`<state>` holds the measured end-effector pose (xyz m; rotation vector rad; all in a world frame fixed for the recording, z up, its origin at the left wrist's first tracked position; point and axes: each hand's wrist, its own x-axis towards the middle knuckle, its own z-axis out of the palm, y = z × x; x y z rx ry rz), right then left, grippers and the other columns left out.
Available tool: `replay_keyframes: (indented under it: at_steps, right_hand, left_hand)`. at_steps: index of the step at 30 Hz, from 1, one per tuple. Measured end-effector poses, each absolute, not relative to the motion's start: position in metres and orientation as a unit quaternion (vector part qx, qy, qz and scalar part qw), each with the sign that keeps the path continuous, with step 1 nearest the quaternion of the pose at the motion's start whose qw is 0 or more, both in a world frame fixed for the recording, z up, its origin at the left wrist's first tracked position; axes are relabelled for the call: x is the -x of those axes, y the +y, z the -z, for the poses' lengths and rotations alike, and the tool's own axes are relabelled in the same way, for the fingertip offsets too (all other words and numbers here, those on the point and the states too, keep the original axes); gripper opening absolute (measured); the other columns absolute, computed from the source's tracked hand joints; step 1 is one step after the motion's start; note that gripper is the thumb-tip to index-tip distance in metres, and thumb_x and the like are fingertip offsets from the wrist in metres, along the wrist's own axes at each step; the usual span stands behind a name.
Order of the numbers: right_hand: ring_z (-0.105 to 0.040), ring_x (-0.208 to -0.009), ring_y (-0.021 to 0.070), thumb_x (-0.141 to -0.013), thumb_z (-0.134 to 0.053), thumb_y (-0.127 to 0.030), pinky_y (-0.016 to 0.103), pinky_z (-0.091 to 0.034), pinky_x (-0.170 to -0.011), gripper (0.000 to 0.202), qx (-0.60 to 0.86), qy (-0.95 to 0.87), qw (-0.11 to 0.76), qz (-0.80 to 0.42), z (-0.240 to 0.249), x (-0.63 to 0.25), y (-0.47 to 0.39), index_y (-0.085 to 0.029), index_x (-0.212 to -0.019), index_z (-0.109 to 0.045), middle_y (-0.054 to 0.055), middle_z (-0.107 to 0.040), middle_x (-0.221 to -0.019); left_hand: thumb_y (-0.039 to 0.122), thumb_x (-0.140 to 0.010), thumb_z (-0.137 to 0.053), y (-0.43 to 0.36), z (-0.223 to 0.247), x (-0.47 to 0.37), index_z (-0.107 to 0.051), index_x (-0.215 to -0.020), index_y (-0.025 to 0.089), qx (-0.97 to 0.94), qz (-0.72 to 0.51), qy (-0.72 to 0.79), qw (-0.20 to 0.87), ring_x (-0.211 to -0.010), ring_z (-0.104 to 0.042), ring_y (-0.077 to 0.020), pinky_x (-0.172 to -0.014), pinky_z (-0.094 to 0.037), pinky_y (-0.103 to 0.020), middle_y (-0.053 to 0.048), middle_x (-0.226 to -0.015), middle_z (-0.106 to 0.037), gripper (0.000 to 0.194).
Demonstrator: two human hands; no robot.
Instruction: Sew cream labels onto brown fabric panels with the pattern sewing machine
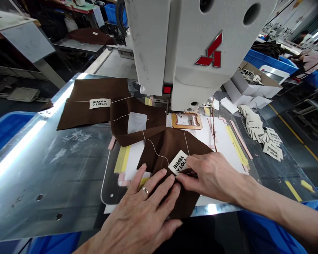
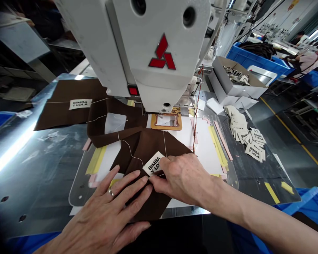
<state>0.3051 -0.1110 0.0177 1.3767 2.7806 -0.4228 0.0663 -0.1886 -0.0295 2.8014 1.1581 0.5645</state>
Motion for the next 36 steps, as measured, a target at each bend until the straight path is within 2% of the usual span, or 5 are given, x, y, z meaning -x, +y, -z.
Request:
replay_keyframes:
  at_steps: [5, 15, 27, 33, 36]
  right_hand:
    - [-0.047, -0.055, 0.0104, -0.1, -0.06, -0.059, 0.023, -0.031, -0.05, 0.048, -0.496, 0.791, -0.061, 0.352, -0.03, -0.307, -0.108, -0.02, -0.072, -0.054, -0.004, -0.056, -0.06]
    - [-0.055, -0.061, 0.0158, -0.108, -0.053, -0.035, 0.034, -0.021, -0.057, 0.025, -0.376, 0.921, 0.021, 0.097, -0.022, -0.315, -0.108, -0.02, -0.09, -0.06, 0.002, -0.063, -0.078]
    - [-0.058, -0.063, 0.0157, -0.111, -0.049, -0.047, 0.034, -0.022, -0.057, 0.037, -0.361, 0.923, 0.047, 0.124, -0.027, -0.313, -0.101, -0.019, -0.09, -0.057, 0.002, -0.065, -0.076]
    - [-0.048, -0.054, 0.0132, -0.108, -0.052, -0.054, 0.032, -0.022, -0.055, 0.045, -0.384, 0.915, 0.015, 0.126, -0.023, -0.308, -0.1, -0.019, -0.081, -0.057, 0.001, -0.061, -0.069]
    - [-0.042, -0.051, 0.0098, -0.101, -0.061, -0.051, 0.028, -0.025, -0.053, 0.044, -0.436, 0.876, -0.019, 0.204, -0.02, -0.303, -0.101, -0.019, -0.072, -0.055, -0.003, -0.053, -0.06]
  left_hand:
    - [0.056, -0.107, -0.057, -0.186, 0.025, -0.064, -0.06, -0.145, 0.02, -0.927, -0.143, 0.347, -0.003, -0.144, -0.049, -0.0293, -0.134, 0.004, -0.055, -0.005, -0.147, -0.063, 0.052]
    - [0.051, -0.11, -0.052, -0.188, 0.029, -0.066, -0.062, -0.143, 0.024, -0.916, -0.17, 0.362, 0.013, -0.145, -0.05, -0.0278, -0.135, -0.002, -0.054, -0.004, -0.149, -0.062, 0.044]
    - [0.05, -0.109, -0.053, -0.189, 0.026, -0.065, -0.061, -0.143, 0.023, -0.918, -0.167, 0.361, 0.008, -0.144, -0.052, -0.0274, -0.135, -0.004, -0.052, -0.005, -0.148, -0.063, 0.044]
    - [0.054, -0.106, -0.058, -0.184, 0.024, -0.065, -0.06, -0.146, 0.019, -0.926, -0.148, 0.346, -0.005, -0.143, -0.051, -0.0302, -0.134, 0.0, -0.055, -0.008, -0.148, -0.063, 0.052]
    - [0.054, -0.107, -0.058, -0.185, 0.025, -0.065, -0.061, -0.145, 0.02, -0.925, -0.158, 0.345, 0.0, -0.142, -0.052, -0.0285, -0.134, -0.001, -0.053, -0.006, -0.147, -0.064, 0.051]
